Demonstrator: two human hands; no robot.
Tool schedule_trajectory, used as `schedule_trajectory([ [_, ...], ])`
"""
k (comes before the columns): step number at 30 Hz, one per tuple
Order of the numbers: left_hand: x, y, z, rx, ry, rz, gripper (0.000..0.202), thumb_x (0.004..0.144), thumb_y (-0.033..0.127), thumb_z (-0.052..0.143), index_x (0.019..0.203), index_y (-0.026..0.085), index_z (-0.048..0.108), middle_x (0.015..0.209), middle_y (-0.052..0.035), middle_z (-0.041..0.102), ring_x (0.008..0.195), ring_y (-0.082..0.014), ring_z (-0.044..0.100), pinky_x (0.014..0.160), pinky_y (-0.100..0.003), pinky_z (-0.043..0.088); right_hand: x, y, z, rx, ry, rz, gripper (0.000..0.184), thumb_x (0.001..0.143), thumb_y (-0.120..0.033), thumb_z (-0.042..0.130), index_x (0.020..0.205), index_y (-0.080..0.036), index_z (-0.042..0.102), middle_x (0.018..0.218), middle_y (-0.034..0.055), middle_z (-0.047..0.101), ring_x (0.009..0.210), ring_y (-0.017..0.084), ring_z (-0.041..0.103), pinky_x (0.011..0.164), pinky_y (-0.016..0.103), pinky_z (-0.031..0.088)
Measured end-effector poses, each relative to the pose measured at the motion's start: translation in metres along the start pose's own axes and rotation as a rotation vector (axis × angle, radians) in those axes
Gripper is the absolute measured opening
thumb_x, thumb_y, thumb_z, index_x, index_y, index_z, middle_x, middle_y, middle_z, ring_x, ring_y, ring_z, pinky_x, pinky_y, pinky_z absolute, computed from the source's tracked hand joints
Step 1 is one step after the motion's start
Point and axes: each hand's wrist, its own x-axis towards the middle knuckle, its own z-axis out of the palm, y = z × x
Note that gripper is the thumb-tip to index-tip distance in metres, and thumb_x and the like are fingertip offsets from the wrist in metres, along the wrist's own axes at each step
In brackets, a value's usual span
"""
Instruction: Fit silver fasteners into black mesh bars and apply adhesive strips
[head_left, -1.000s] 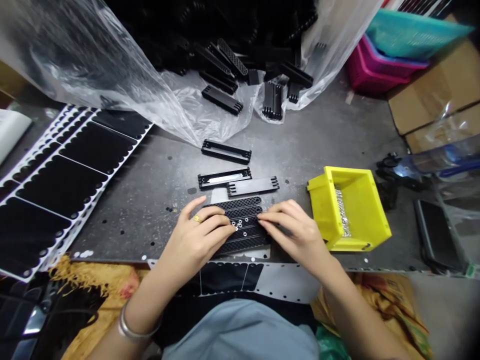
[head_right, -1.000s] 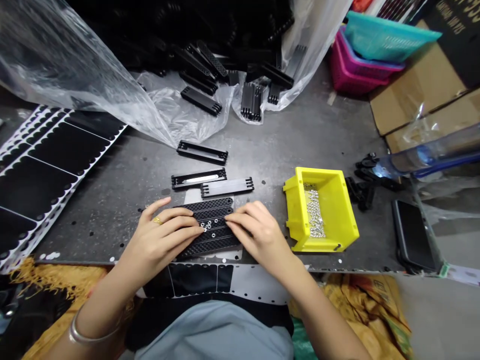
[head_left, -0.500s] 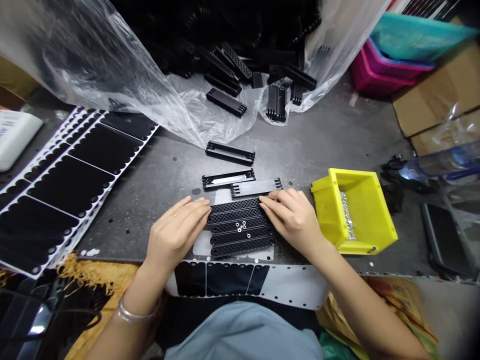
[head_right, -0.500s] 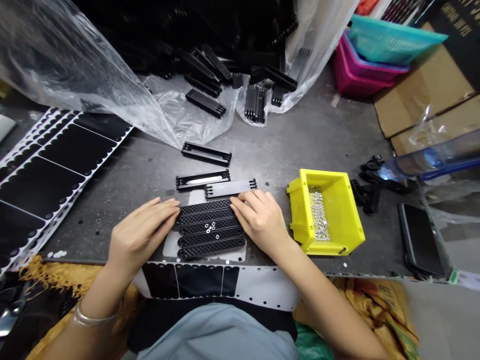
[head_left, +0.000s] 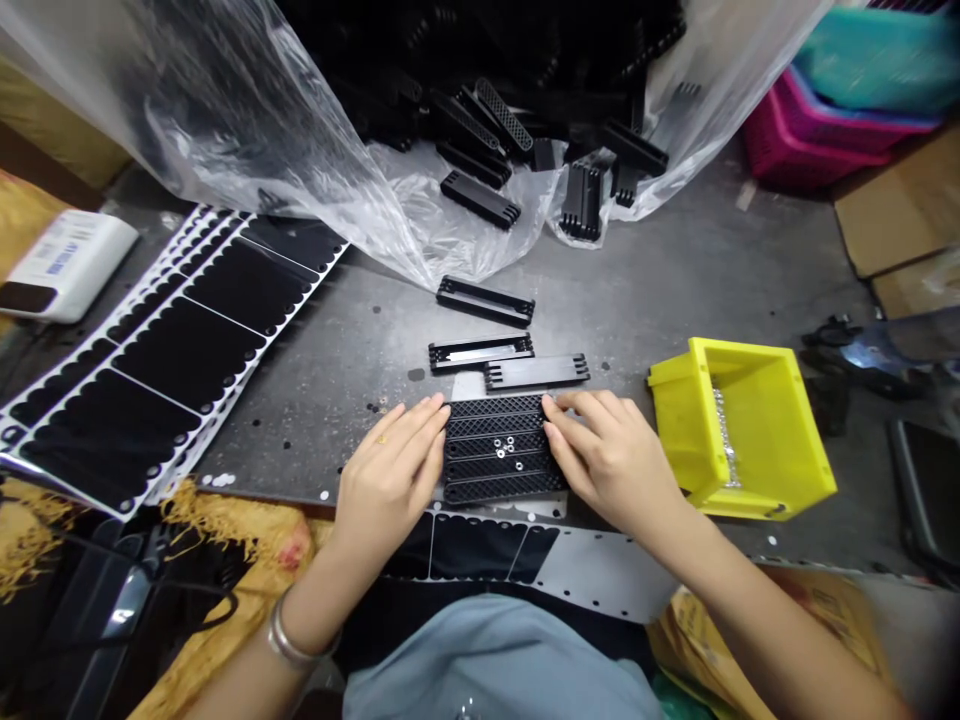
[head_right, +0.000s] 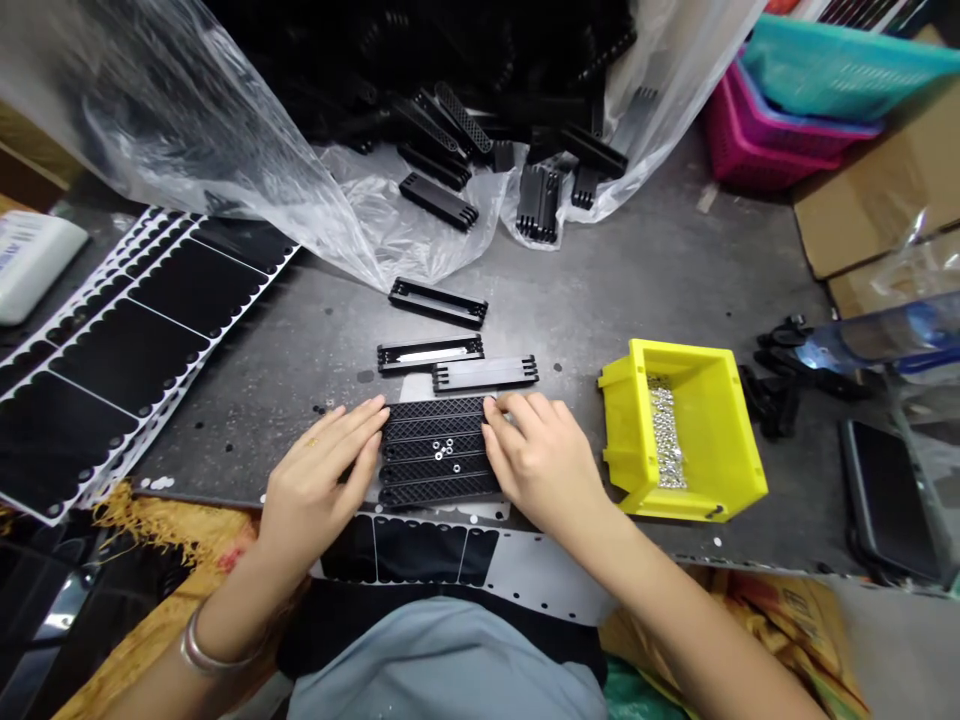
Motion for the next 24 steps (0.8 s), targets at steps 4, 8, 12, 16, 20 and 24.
schedule_trajectory([
  [4, -0.004, -0.007, 0.001, 0.006, -0.016, 0.038, 0.041, 0.098, 0.009, 0.061, 0.138, 0.019, 0.061, 0.140, -0.0102, 0.069, 0.127, -0.0233, 0.069, 0.113, -0.045, 0.054, 0.001, 0.014, -0.001, 0.007, -0.015, -0.127, 0.025, 0.103, -0.020, 0.056, 0.119, -0.011, 0.073, 0.112, 0.0124, 0.074, 0.098, 0.025, 0.060, 0.076, 0.038, 0.043],
  [8, 0.004, -0.010, -0.002, 0.051, 0.007, 0.092, 0.033, 0.096, 0.013, 0.065, 0.128, 0.019, 0.066, 0.131, -0.0103, 0.074, 0.122, -0.0253, 0.071, 0.109, -0.045, 0.055, 0.010, 0.009, -0.004, -0.135, -0.005, -0.226, 0.022, 0.102, -0.015, 0.054, 0.108, -0.009, 0.075, 0.106, 0.0132, 0.074, 0.095, 0.024, 0.060, 0.078, 0.039, 0.042],
  [12, 0.015, -0.009, -0.005, 0.073, 0.015, 0.083, 0.014, 0.096, 0.017, 0.066, 0.108, 0.021, 0.071, 0.117, -0.0071, 0.079, 0.112, -0.0248, 0.075, 0.105, -0.046, 0.055, 0.011, 0.009, -0.006, -0.166, -0.049, -0.235, 0.024, 0.104, -0.017, 0.051, 0.107, -0.009, 0.074, 0.100, 0.0118, 0.073, 0.091, 0.023, 0.059, 0.079, 0.039, 0.041],
  [16, 0.019, -0.010, -0.007, 0.077, 0.009, 0.093, 0.010, 0.095, 0.018, 0.066, 0.102, 0.023, 0.072, 0.114, -0.0052, 0.080, 0.107, -0.0239, 0.076, 0.103, -0.045, 0.054, 0.007, 0.012, -0.006, -0.171, -0.070, -0.254, 0.028, 0.106, -0.019, 0.048, 0.119, -0.009, 0.071, 0.105, 0.0113, 0.072, 0.094, 0.023, 0.058, 0.084, 0.039, 0.042],
  [20, 0.019, -0.011, -0.006, 0.060, 0.021, 0.074, 0.009, 0.094, 0.018, 0.066, 0.097, 0.024, 0.073, 0.113, -0.0039, 0.081, 0.104, -0.0224, 0.076, 0.103, -0.044, 0.052, 0.010, 0.009, -0.005, -0.119, -0.115, -0.151, 0.029, 0.105, -0.019, 0.046, 0.108, -0.010, 0.073, 0.097, 0.0127, 0.069, 0.087, 0.024, 0.056, 0.077, 0.038, 0.041],
  [24, 0.018, -0.013, -0.005, 0.057, 0.027, 0.078, 0.010, 0.095, 0.018, 0.066, 0.098, 0.024, 0.073, 0.112, -0.0030, 0.081, 0.103, -0.0218, 0.076, 0.102, -0.044, 0.051, 0.007, 0.010, -0.007, -0.051, -0.124, -0.149, 0.030, 0.104, -0.019, 0.047, 0.120, -0.011, 0.071, 0.100, 0.0110, 0.070, 0.089, 0.023, 0.057, 0.080, 0.038, 0.041],
])
